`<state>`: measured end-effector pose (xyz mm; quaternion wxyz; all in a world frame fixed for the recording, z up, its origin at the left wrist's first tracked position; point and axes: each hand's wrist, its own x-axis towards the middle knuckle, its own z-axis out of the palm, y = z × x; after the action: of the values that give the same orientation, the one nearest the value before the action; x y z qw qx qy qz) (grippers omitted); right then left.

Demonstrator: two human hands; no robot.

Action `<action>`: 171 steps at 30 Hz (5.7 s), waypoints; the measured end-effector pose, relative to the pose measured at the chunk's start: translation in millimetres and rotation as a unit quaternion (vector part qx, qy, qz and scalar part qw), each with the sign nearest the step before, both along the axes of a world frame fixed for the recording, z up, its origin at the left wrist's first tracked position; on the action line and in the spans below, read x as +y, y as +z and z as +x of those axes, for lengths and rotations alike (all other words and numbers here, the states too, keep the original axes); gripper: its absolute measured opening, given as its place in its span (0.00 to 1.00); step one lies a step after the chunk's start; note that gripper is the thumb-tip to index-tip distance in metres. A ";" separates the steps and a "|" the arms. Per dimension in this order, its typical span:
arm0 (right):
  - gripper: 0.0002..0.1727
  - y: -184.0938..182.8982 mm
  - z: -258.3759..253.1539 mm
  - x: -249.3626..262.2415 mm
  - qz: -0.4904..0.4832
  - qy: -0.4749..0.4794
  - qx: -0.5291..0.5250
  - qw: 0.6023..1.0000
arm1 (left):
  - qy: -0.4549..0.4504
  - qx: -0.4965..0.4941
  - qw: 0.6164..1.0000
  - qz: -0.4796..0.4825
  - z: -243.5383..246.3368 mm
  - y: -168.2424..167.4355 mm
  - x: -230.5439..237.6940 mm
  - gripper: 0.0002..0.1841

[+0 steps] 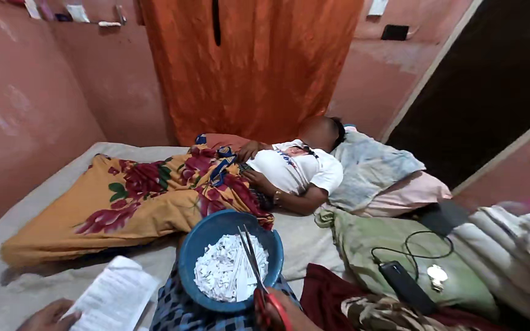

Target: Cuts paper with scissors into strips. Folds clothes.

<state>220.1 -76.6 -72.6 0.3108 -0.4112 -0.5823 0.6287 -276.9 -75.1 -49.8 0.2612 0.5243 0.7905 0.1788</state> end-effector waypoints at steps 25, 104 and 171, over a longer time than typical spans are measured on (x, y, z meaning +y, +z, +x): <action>0.23 2.1 3.6 4.3 -0.005 0.030 -0.041 0.999 | -0.215 -0.320 0.891 0.239 185.7 60.9 77.6 0.09; 0.23 0.6 7.1 -0.7 0.004 -0.023 -0.025 0.999 | -0.103 -0.379 0.910 0.132 193.3 61.6 30.2 0.10; 0.18 28.8 15.4 19.6 -0.014 -0.049 -0.109 0.993 | 0.008 -0.390 0.902 0.186 183.3 46.7 37.9 0.11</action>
<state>235.5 -57.0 -43.8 0.2698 -0.5095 -0.5831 0.5724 -93.6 -37.2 -3.2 0.4445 0.4452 0.5821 0.5152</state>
